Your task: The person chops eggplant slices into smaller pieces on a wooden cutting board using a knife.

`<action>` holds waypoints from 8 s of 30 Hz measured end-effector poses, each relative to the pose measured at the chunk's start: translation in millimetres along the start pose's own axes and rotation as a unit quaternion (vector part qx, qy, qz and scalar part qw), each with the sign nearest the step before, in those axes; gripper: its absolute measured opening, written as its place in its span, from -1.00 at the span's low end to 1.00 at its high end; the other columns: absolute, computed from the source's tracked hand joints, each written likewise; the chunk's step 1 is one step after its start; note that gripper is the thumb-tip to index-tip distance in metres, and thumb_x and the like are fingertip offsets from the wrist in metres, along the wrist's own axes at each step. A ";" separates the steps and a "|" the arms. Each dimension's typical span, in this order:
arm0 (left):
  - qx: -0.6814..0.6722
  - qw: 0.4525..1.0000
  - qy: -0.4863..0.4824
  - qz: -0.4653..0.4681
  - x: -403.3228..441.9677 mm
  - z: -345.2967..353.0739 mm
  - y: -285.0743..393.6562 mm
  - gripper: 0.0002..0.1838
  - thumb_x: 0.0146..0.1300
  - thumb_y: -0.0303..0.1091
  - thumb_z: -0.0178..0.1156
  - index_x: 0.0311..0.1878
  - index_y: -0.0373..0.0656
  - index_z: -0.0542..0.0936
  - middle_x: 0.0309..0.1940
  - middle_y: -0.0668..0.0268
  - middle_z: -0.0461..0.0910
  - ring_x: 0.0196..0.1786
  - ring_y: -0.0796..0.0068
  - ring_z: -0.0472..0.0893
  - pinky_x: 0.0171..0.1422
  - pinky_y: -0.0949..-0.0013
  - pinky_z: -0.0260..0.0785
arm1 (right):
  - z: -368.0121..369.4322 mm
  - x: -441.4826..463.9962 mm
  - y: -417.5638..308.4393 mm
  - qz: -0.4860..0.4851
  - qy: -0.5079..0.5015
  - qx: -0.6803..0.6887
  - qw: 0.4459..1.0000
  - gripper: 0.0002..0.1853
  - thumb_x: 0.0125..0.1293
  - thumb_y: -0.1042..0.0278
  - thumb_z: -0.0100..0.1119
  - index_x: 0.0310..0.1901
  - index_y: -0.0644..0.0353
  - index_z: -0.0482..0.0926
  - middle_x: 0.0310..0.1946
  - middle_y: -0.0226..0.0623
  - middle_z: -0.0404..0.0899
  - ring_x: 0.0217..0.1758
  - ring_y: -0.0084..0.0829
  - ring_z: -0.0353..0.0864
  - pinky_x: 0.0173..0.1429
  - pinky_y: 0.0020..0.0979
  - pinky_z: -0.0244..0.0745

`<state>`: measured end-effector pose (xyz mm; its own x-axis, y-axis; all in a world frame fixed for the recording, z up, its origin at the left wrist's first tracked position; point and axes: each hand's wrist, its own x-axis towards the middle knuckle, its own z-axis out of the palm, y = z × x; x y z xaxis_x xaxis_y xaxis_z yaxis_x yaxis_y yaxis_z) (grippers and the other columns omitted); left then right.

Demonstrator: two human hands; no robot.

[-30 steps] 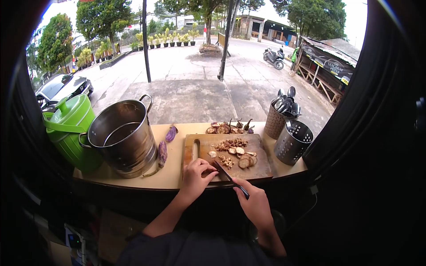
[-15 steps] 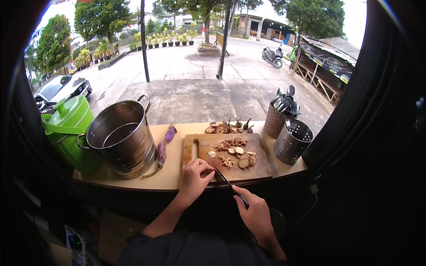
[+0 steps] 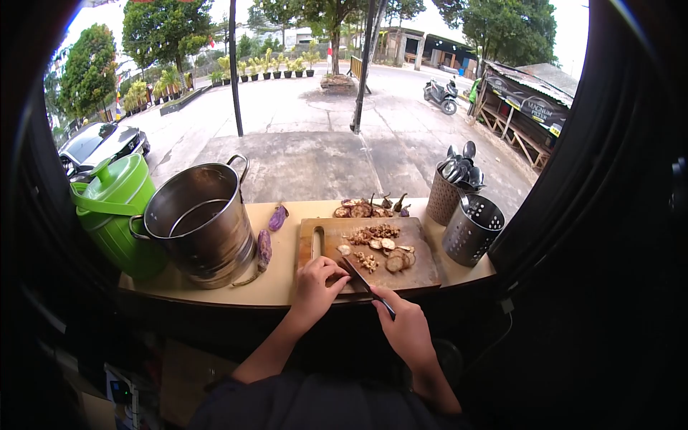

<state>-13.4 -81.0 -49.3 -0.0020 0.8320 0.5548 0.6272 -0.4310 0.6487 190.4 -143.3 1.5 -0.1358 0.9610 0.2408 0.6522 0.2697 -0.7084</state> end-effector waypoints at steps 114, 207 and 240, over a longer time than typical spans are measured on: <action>0.087 0.991 -0.100 0.022 32.5 -14.3 -14.4 -0.74 0.33 -0.04 0.38 -0.05 0.05 0.75 -0.11 0.41 0.72 0.08 0.39 0.60 0.27 0.19 0.10 | -17.0 -0.2 21.7 -0.032 0.043 0.017 0.998 -0.67 0.37 0.27 0.42 0.12 0.05 0.65 -0.47 -0.17 0.64 -0.42 -0.16 0.69 -0.27 -0.27 0.53; 0.098 0.984 0.038 0.145 -0.1 -8.8 -6.0 -0.86 0.21 -0.32 0.43 -0.18 -0.07 0.78 -0.18 0.42 0.75 -0.07 0.35 0.65 0.18 0.18 0.35 | -21.9 -20.1 -4.3 -0.051 -0.007 0.005 0.999 -0.67 0.47 0.36 0.25 0.23 0.05 0.63 -0.34 -0.01 0.69 -0.29 0.02 0.71 -0.22 -0.08 0.58; 0.089 0.984 0.041 0.152 -0.5 -8.6 -7.0 -0.89 0.19 -0.38 0.40 -0.22 -0.12 0.77 -0.16 0.38 0.74 -0.07 0.31 0.66 0.17 0.17 0.39 | -28.5 -21.7 -3.3 -0.014 -0.043 -0.007 0.999 -0.70 0.47 0.35 0.25 0.20 0.04 0.65 -0.35 0.01 0.69 -0.28 0.03 0.71 -0.22 -0.09 0.58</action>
<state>-24.5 -81.5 -49.6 0.1491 0.6398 0.7539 0.7342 -0.5824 0.3490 212.4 -166.8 17.5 -0.2173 0.9549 0.2023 0.6576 0.2964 -0.6926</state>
